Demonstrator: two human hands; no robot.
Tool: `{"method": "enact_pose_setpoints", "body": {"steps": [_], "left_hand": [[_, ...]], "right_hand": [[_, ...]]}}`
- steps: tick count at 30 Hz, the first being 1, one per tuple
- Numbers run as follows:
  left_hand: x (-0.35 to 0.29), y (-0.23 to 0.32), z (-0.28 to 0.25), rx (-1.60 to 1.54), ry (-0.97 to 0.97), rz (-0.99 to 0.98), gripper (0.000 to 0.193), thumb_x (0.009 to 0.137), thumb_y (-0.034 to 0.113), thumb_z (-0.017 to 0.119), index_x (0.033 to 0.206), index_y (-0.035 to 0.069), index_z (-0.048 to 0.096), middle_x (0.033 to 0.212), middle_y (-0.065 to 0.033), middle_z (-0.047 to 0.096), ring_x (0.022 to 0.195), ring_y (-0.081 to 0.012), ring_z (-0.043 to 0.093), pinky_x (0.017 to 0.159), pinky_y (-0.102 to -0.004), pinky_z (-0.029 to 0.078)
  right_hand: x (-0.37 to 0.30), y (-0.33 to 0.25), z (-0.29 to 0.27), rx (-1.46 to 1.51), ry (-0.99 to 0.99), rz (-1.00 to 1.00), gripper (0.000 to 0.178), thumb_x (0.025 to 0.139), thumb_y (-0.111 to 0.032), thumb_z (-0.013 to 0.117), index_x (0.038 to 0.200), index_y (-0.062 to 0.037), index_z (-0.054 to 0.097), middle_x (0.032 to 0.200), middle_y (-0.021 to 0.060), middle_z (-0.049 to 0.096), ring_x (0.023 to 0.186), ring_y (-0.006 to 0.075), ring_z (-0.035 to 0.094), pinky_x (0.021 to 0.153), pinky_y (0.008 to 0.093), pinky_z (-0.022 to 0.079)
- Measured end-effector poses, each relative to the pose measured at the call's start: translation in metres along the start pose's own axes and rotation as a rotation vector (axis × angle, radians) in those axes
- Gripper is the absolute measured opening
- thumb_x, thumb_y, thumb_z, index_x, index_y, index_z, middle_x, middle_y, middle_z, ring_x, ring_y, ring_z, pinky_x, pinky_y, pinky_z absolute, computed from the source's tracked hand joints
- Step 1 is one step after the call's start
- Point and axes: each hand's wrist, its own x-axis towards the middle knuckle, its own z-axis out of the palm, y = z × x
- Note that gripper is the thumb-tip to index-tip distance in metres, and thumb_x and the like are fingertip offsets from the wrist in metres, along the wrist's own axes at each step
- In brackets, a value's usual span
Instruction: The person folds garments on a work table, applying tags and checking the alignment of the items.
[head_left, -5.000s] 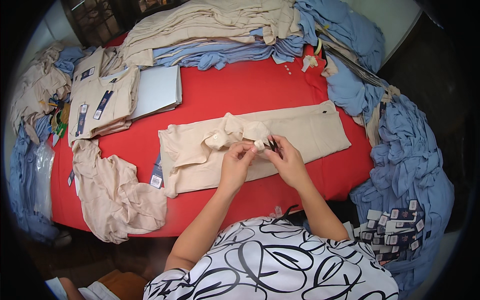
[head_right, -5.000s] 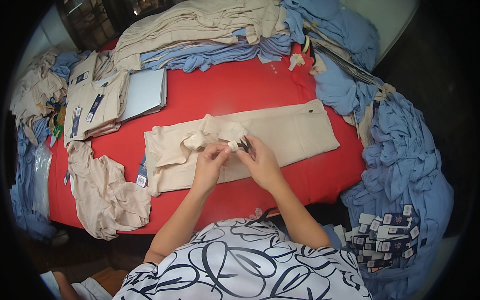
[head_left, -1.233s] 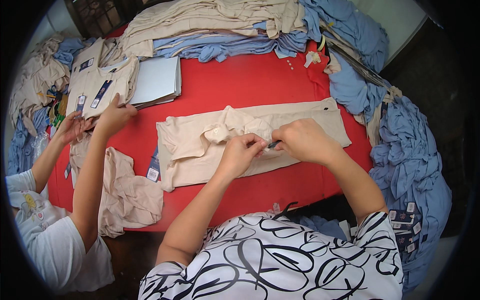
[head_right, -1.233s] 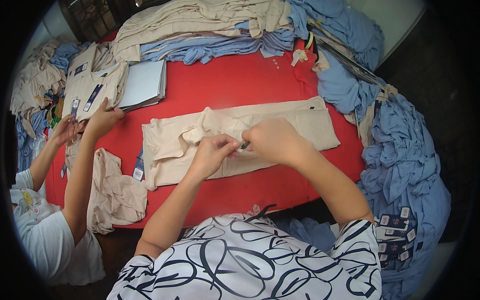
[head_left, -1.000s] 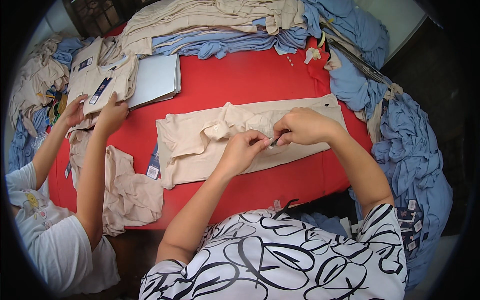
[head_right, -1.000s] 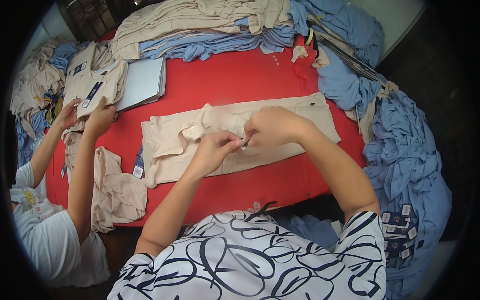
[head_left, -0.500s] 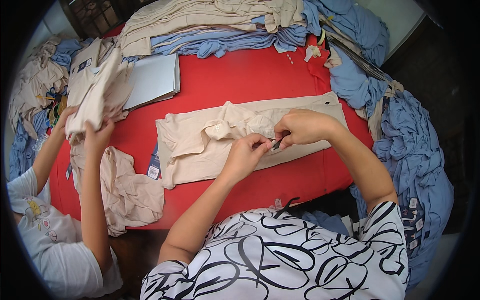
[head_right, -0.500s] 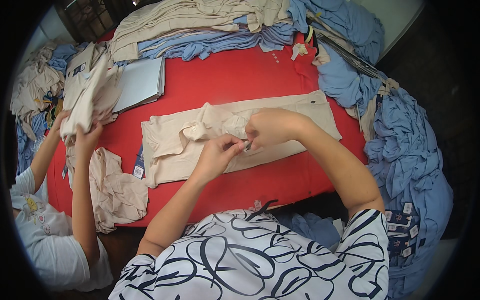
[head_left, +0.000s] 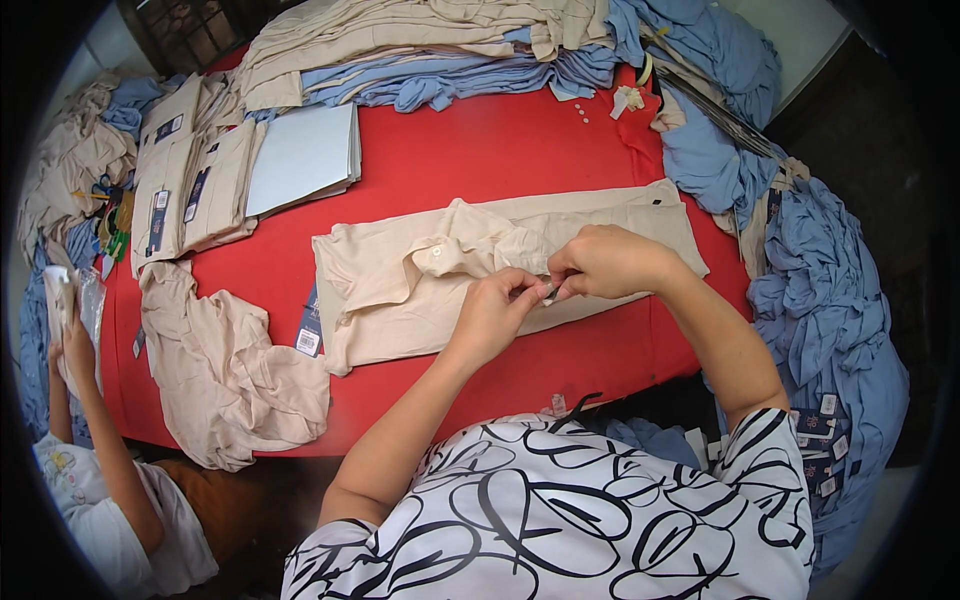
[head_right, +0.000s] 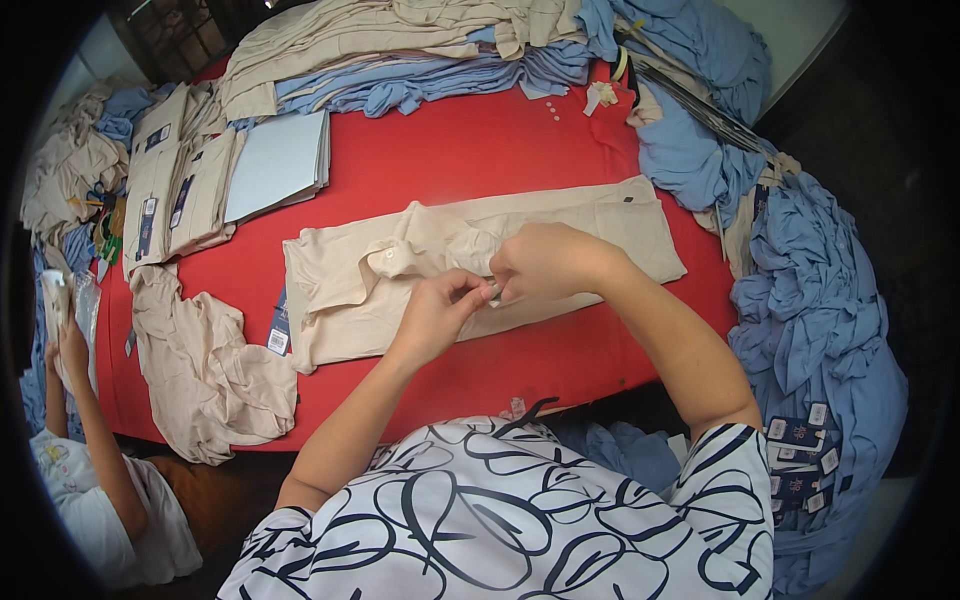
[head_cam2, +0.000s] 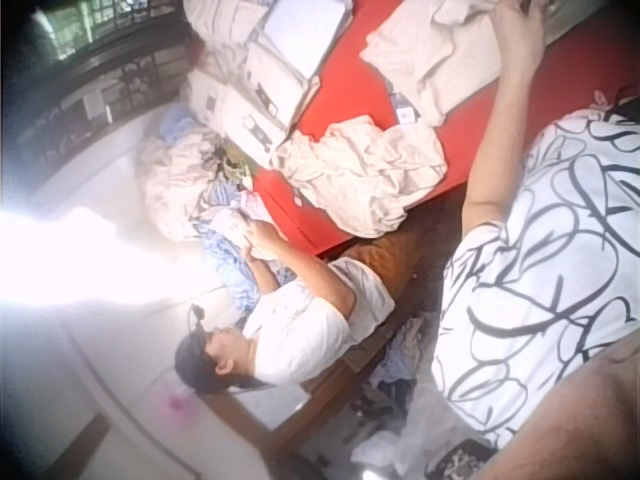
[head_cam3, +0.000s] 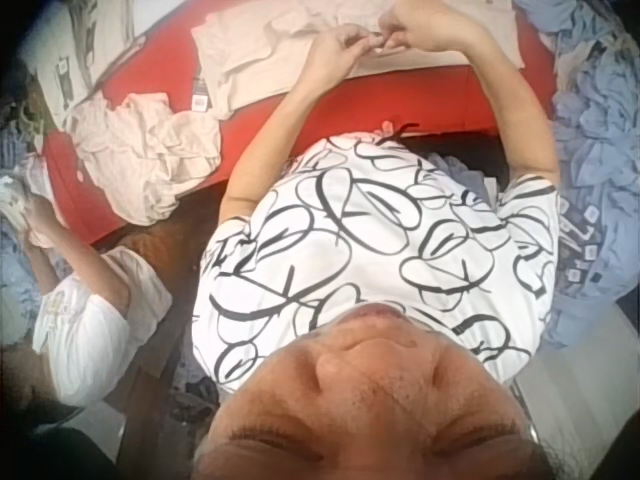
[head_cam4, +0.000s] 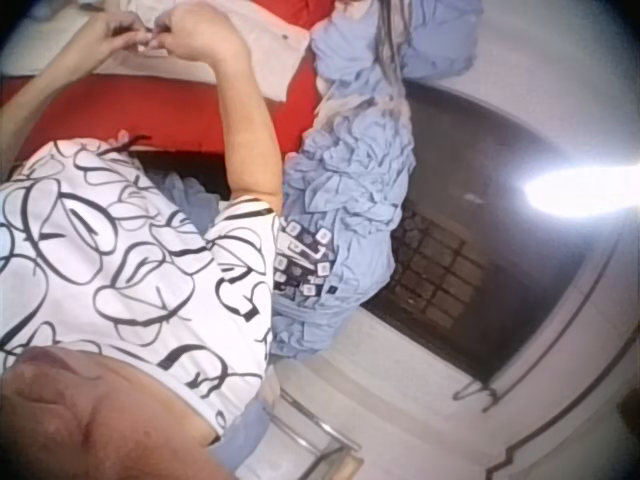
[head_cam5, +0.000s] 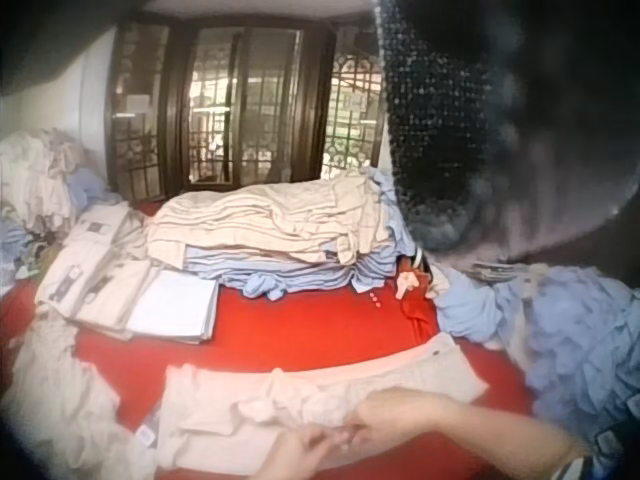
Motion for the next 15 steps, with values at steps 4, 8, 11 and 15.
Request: {"method": "enact_pose_setpoints", "body": {"steps": [4,8,11,15], "left_hand": [[-0.001,-0.002,0.003,-0.043,0.018,-0.039,0.021,0.090,0.017,0.066,0.094,-0.003,0.069,0.080,-0.0131,0.070,0.069,-0.0177,0.065,0.065,-0.0298,0.050],[-0.003,-0.009,0.003,-0.109,0.085,-0.083,0.021,0.091,0.017,0.066,0.094,-0.004,0.068,0.079,-0.0116,0.070,0.071,-0.0151,0.065,0.067,-0.0283,0.051],[-0.002,-0.015,0.003,-0.289,0.098,-0.127,0.020,0.093,0.016,0.064,0.096,-0.004,0.066,0.081,-0.0101,0.070,0.074,-0.0128,0.066,0.068,-0.0263,0.052],[-0.005,-0.019,0.009,-0.504,0.091,-0.121,0.018,0.094,0.013,0.062,0.098,-0.004,0.064,0.086,-0.0093,0.069,0.078,-0.0125,0.067,0.071,-0.0240,0.054]], "right_hand": [[-0.003,-0.002,0.008,-0.067,0.055,0.020,0.022,0.079,-0.024,0.073,0.088,-0.0046,0.069,0.075,0.0128,0.068,0.075,0.0314,0.066,0.068,0.0426,0.048],[-0.017,0.006,0.016,0.035,0.197,0.007,0.032,0.077,-0.024,0.077,0.098,-0.0020,0.067,0.079,0.0114,0.069,0.072,0.0280,0.067,0.066,0.0405,0.048],[-0.016,0.027,0.050,0.518,0.429,0.088,0.038,0.076,-0.019,0.079,0.105,0.0013,0.065,0.076,0.0042,0.066,0.067,0.0170,0.062,0.060,0.0315,0.047],[0.010,0.007,0.101,1.187,0.650,0.215,0.016,0.083,-0.009,0.074,0.090,-0.0019,0.062,0.067,-0.0036,0.052,0.052,0.0024,0.045,0.044,0.0190,0.032]]}}
